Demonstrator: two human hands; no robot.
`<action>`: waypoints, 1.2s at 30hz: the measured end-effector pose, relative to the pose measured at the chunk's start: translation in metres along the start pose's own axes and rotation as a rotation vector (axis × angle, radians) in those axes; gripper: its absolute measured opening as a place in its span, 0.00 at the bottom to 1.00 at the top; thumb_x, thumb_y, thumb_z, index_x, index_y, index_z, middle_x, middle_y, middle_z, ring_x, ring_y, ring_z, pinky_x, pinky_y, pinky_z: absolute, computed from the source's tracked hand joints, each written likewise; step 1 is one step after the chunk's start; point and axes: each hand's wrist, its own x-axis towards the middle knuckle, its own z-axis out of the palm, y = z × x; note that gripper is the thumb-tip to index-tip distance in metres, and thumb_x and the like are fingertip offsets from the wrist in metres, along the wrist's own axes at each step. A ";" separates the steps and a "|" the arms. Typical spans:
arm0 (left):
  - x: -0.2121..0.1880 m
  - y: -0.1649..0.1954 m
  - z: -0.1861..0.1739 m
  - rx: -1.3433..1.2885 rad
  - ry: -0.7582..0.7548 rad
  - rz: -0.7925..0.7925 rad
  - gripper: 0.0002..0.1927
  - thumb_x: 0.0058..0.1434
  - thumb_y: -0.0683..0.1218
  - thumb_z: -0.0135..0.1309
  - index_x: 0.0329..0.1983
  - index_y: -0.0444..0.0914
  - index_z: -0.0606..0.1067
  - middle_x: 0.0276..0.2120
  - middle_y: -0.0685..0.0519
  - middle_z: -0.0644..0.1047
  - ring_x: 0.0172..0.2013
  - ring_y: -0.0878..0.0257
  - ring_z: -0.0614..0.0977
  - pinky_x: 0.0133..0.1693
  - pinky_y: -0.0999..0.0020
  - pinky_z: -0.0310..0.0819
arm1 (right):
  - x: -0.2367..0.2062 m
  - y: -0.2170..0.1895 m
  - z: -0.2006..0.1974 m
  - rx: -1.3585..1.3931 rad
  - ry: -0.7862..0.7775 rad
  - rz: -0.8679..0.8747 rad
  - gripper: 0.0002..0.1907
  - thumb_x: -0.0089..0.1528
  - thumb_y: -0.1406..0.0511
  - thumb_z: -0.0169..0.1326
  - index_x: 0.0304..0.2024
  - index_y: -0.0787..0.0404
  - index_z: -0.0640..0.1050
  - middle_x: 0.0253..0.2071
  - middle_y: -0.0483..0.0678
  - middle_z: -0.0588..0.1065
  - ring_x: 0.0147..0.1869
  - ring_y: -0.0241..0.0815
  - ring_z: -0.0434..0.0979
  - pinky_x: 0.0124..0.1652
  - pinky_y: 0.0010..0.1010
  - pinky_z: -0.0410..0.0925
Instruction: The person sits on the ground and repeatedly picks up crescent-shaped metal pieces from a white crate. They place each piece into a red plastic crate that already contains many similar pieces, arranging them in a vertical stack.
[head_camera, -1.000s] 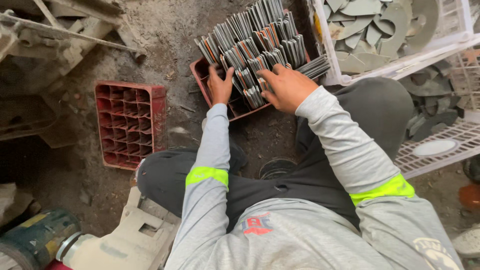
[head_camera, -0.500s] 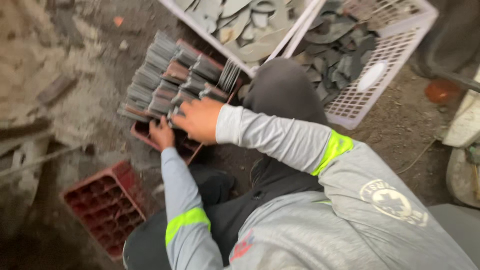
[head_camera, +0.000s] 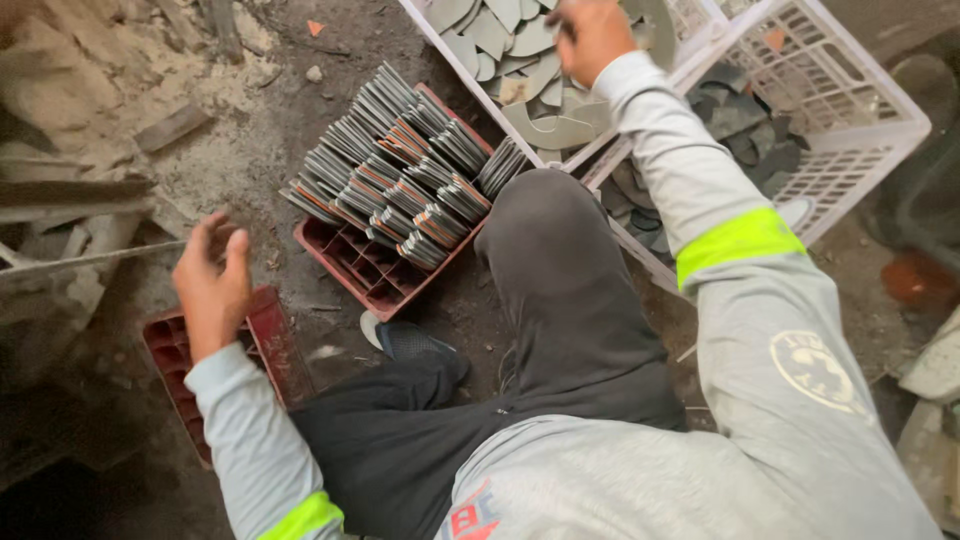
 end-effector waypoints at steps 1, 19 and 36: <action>-0.013 0.009 -0.009 -0.021 0.019 0.026 0.19 0.73 0.46 0.56 0.63 0.31 0.74 0.53 0.43 0.81 0.52 0.58 0.83 0.54 0.64 0.75 | -0.005 0.004 0.019 -0.135 -0.083 -0.056 0.15 0.59 0.69 0.60 0.50 0.55 0.83 0.44 0.55 0.78 0.51 0.56 0.77 0.49 0.45 0.71; -0.040 0.075 0.103 -0.102 -0.002 0.105 0.12 0.69 0.41 0.56 0.55 0.34 0.77 0.47 0.44 0.82 0.47 0.55 0.85 0.50 0.63 0.78 | -0.039 0.035 -0.067 -0.213 0.034 -0.109 0.04 0.68 0.68 0.62 0.44 0.59 0.80 0.42 0.52 0.77 0.52 0.56 0.74 0.53 0.46 0.63; 0.083 0.200 0.453 0.454 -0.465 0.605 0.10 0.62 0.41 0.52 0.46 0.39 0.78 0.43 0.42 0.79 0.41 0.45 0.83 0.38 0.51 0.81 | -0.144 -0.040 -0.148 1.241 0.652 0.470 0.05 0.78 0.77 0.53 0.49 0.66 0.70 0.40 0.61 0.77 0.35 0.50 0.79 0.37 0.42 0.75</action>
